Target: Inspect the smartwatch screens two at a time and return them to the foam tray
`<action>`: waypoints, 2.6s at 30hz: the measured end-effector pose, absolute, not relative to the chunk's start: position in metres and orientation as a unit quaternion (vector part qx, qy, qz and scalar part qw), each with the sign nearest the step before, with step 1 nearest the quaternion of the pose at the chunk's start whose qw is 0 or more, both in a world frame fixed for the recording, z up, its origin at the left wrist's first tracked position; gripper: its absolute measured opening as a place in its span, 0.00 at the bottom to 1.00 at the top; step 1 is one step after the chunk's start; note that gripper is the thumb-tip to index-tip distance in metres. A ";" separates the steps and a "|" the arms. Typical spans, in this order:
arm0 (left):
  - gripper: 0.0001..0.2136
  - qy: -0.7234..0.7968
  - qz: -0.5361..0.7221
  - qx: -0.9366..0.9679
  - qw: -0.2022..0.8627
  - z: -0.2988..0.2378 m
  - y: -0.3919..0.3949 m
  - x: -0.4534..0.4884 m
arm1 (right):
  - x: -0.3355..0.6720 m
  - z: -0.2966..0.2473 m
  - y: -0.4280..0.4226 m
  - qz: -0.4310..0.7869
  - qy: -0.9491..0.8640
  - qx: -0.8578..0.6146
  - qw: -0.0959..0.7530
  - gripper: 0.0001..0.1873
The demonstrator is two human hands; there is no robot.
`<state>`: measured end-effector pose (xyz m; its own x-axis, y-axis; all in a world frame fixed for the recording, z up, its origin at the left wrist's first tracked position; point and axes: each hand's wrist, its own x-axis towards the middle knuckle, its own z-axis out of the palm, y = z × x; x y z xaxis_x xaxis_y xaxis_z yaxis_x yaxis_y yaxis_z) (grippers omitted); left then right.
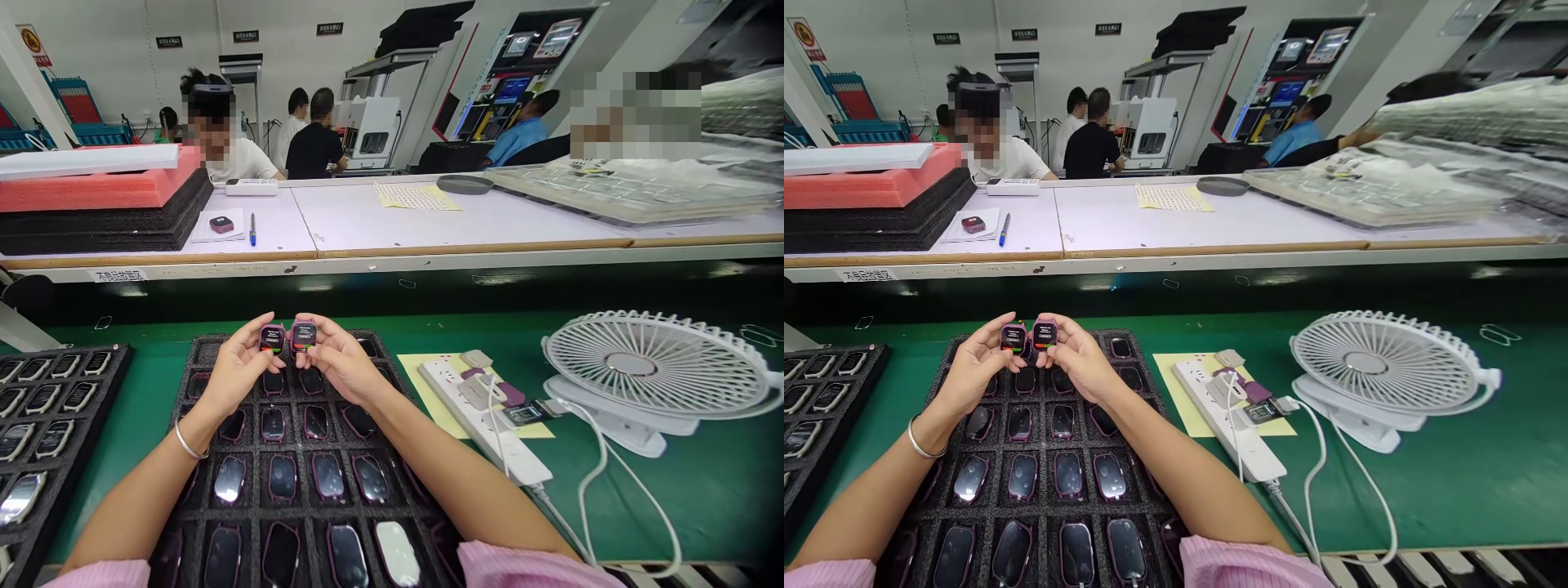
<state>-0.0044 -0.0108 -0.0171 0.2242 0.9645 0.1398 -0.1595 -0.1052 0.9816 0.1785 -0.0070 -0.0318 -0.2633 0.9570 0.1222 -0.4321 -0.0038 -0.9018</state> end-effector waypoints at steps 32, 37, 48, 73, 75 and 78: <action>0.25 0.371 0.507 0.558 0.542 -0.018 -0.011 -0.002 | 0.178 -0.031 -0.009 0.643 -0.464 -0.289 0.537 0.25; 0.25 0.366 0.509 0.555 0.546 -0.018 -0.011 -0.001 | 0.178 -0.033 -0.008 0.644 -0.467 -0.277 0.538 0.25; 0.25 0.365 0.512 0.554 0.546 -0.018 -0.011 -0.002 | 0.178 -0.033 -0.009 0.647 -0.475 -0.261 0.535 0.25; 0.24 0.358 0.521 0.559 0.537 -0.021 -0.011 -0.002 | 0.177 -0.037 -0.008 0.629 -0.493 -0.260 0.541 0.23; 0.26 0.354 0.518 0.554 0.547 -0.021 -0.011 -0.002 | 0.177 -0.038 -0.008 0.629 -0.490 -0.258 0.545 0.25; 0.26 0.359 0.509 0.548 0.559 -0.021 -0.013 -0.003 | 0.177 -0.037 -0.008 0.627 -0.483 -0.267 0.549 0.26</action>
